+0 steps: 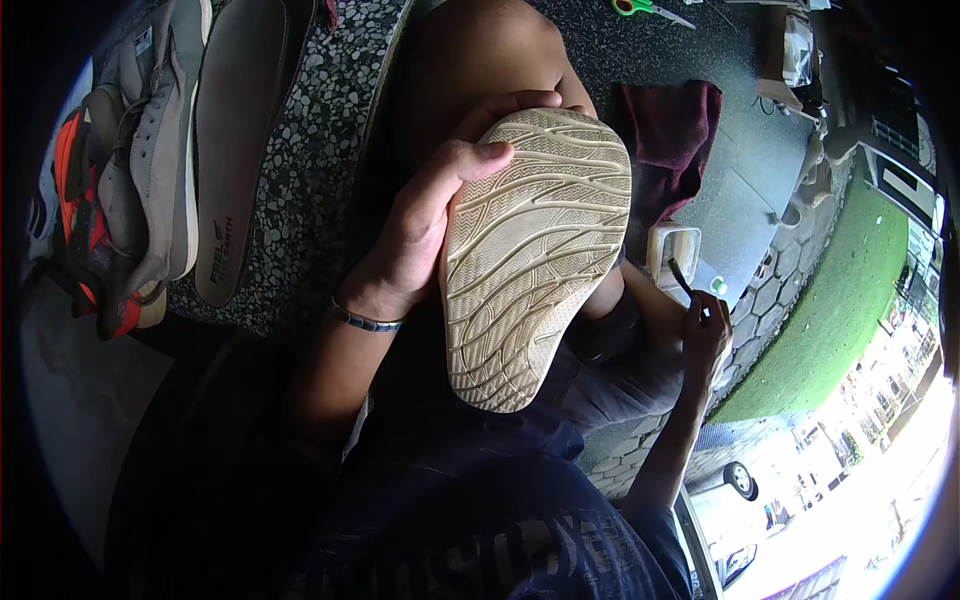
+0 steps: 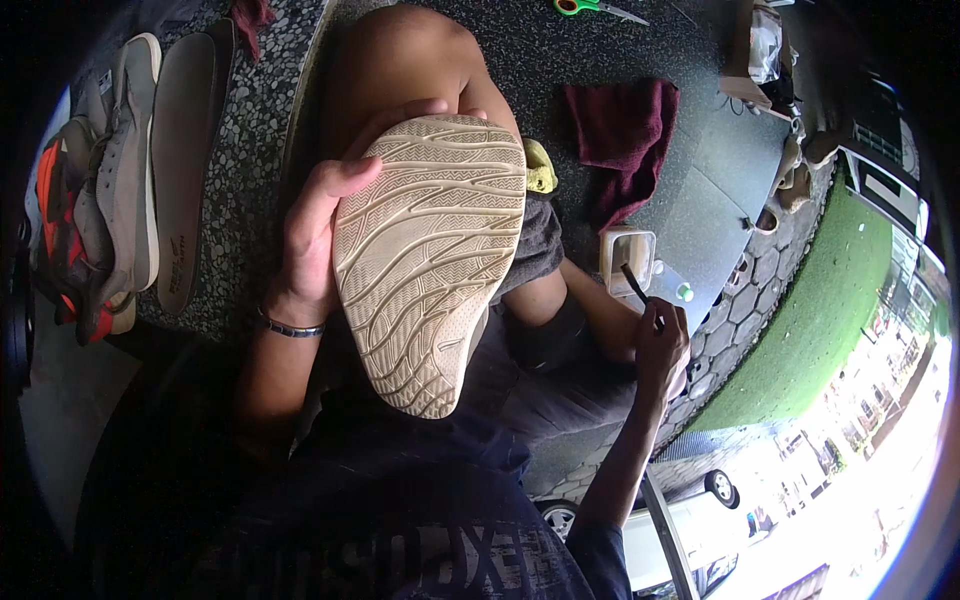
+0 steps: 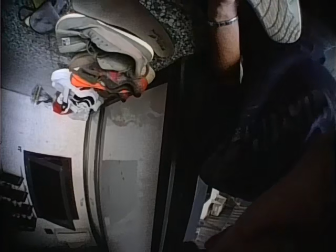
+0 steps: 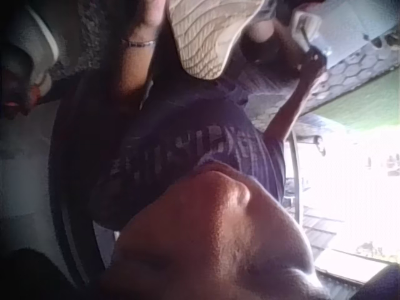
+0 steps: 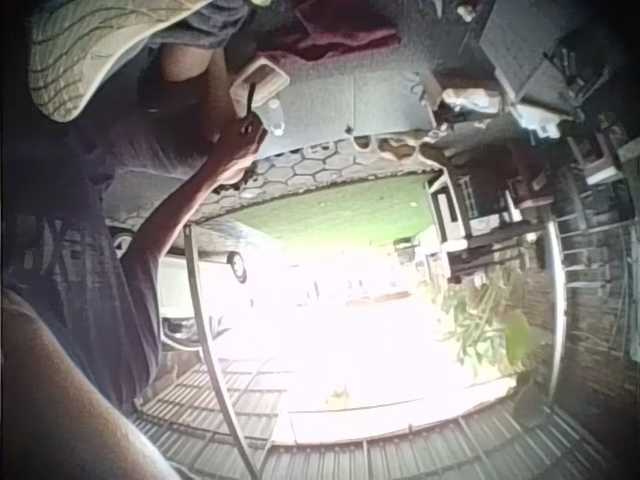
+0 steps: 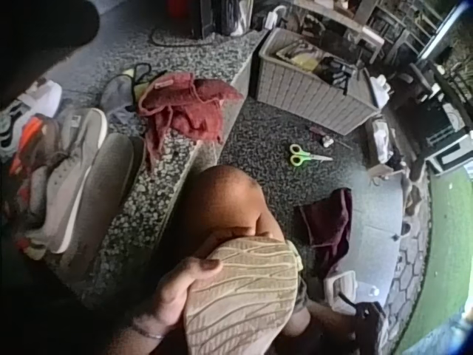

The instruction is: Cleaning and applying adhesive to the sole of a shoe during a repair process.

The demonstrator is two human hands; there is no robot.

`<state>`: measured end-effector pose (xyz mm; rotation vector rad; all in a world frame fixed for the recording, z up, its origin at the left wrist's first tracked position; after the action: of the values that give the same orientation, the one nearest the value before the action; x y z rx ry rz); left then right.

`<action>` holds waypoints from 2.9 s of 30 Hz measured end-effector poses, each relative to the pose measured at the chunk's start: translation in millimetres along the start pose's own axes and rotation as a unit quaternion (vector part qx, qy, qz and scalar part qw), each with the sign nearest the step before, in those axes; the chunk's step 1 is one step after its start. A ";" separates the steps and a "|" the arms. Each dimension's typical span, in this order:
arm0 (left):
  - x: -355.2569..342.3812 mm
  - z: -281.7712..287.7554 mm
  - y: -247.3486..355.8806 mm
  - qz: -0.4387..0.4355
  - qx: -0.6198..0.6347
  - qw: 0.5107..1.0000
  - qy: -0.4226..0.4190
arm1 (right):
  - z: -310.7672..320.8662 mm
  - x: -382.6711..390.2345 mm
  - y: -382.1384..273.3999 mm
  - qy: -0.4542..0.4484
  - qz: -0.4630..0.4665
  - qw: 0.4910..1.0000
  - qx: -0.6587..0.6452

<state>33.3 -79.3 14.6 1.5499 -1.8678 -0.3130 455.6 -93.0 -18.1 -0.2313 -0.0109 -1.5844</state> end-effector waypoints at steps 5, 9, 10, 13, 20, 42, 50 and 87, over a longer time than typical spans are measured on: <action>1.5 1.7 -3.0 0.000 -0.003 1.000 0.015 | -1.3 3.6 3.7 0.004 -0.015 1.000 0.002; 0.3 2.0 -1.9 0.007 -0.005 1.000 0.020 | 1.4 2.3 -5.1 -0.021 -0.002 1.000 0.021; 0.4 1.8 -2.0 0.007 -0.004 1.000 0.019 | 1.8 2.4 -5.6 -0.022 0.001 1.000 0.006; 0.6 1.7 -2.0 0.000 -0.008 1.000 0.018 | 2.3 2.3 -2.2 -0.001 0.020 1.000 -0.020; -1.6 2.8 -4.0 -0.006 0.007 1.000 0.009 | 2.9 1.0 4.5 0.007 0.004 0.999 -0.045; -1.6 1.5 0.0 -0.015 0.004 1.000 0.014 | 0.7 -3.1 -7.7 0.011 -0.031 0.999 -0.023; -1.4 5.4 -2.5 -0.012 0.009 1.000 0.011 | -1.9 -2.0 1.2 -0.015 -0.053 0.998 -0.034; 5.8 -9.7 5.0 -0.034 -0.192 0.980 -0.025 | 21.1 -7.2 -85.9 0.067 0.018 0.984 -0.161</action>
<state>35.2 -81.1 26.6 1.3499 -1.6716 -0.7063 373.5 -80.1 13.2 -0.3751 0.3544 -1.5578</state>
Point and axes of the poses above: each hand's wrist, its own x-axis away from the middle knuckle, its own z-axis out of the back of the hand, y = z × x, the point moved 6 cm from there along -x, towards the middle knuckle, and after that the axes turned 3 degrees about y, right-handed, at the moved point
